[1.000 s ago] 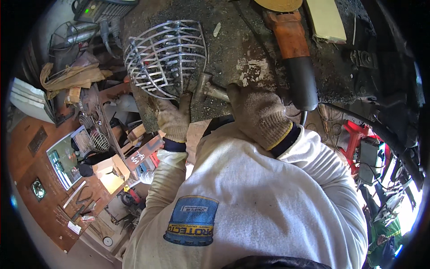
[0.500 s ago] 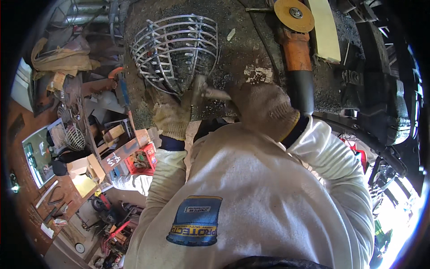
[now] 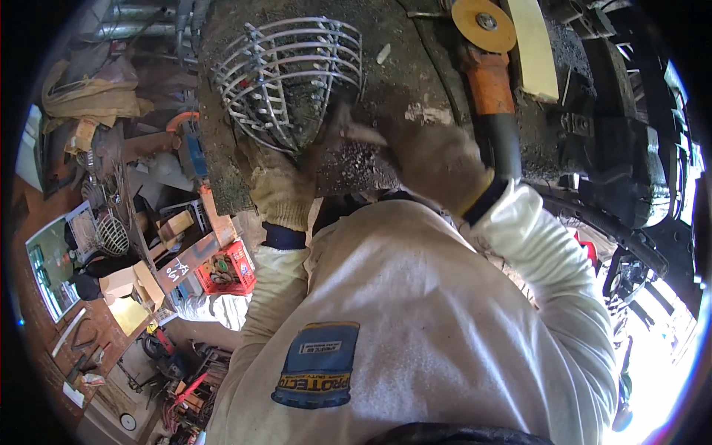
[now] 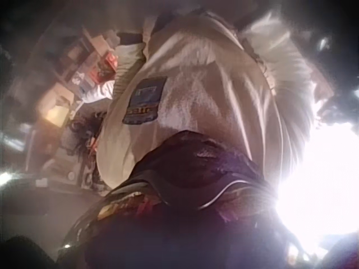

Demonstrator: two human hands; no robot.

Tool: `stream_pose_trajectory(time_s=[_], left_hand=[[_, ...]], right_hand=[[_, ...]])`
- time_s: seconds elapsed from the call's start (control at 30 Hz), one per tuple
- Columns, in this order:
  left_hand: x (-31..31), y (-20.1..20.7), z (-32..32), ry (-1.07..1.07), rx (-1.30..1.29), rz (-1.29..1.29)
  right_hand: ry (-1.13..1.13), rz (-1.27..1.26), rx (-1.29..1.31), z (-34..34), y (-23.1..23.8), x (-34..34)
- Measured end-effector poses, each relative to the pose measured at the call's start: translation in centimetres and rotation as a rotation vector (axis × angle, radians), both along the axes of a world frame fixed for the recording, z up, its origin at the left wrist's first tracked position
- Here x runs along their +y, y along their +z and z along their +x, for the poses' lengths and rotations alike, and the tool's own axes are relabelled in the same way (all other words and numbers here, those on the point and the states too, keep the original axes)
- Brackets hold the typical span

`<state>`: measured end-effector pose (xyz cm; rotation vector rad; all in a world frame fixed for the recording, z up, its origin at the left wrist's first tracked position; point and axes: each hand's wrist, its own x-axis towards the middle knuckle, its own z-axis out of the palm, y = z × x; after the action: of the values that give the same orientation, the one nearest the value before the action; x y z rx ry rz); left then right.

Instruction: The person uses an angle grinder to smooth parts of a metal wire cage on a workbench, then uses a hammer to shape the wire structure, and performs spot welding on the cage using a welding tool.

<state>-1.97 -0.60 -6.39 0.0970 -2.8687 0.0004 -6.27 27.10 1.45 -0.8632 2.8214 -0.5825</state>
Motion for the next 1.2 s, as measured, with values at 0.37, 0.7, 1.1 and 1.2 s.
stream_pose_trajectory(time_s=[0.37, 0.7, 1.1, 1.2], left_hand=[[0.5, 1.4, -0.2, -0.057, 0.045, 0.162], [0.2, 0.2, 0.2, -0.044, 0.073, 0.054], [-0.9, -1.1, 0.5, 0.03, -0.042, -0.035], [0.0, 0.1, -0.2, 0.047, -0.006, 0.025]], right_hand=[[-0.056, -0.07, -0.269, 0.5, 2.2, 0.8], [-0.03, -0.111, -0.306, 1.4, 0.8, 0.3], [-0.042, 0.023, -0.28, 1.8, 0.9, -0.2], [-0.17, -0.037, 0.007, 1.1, -0.4, 0.0]])
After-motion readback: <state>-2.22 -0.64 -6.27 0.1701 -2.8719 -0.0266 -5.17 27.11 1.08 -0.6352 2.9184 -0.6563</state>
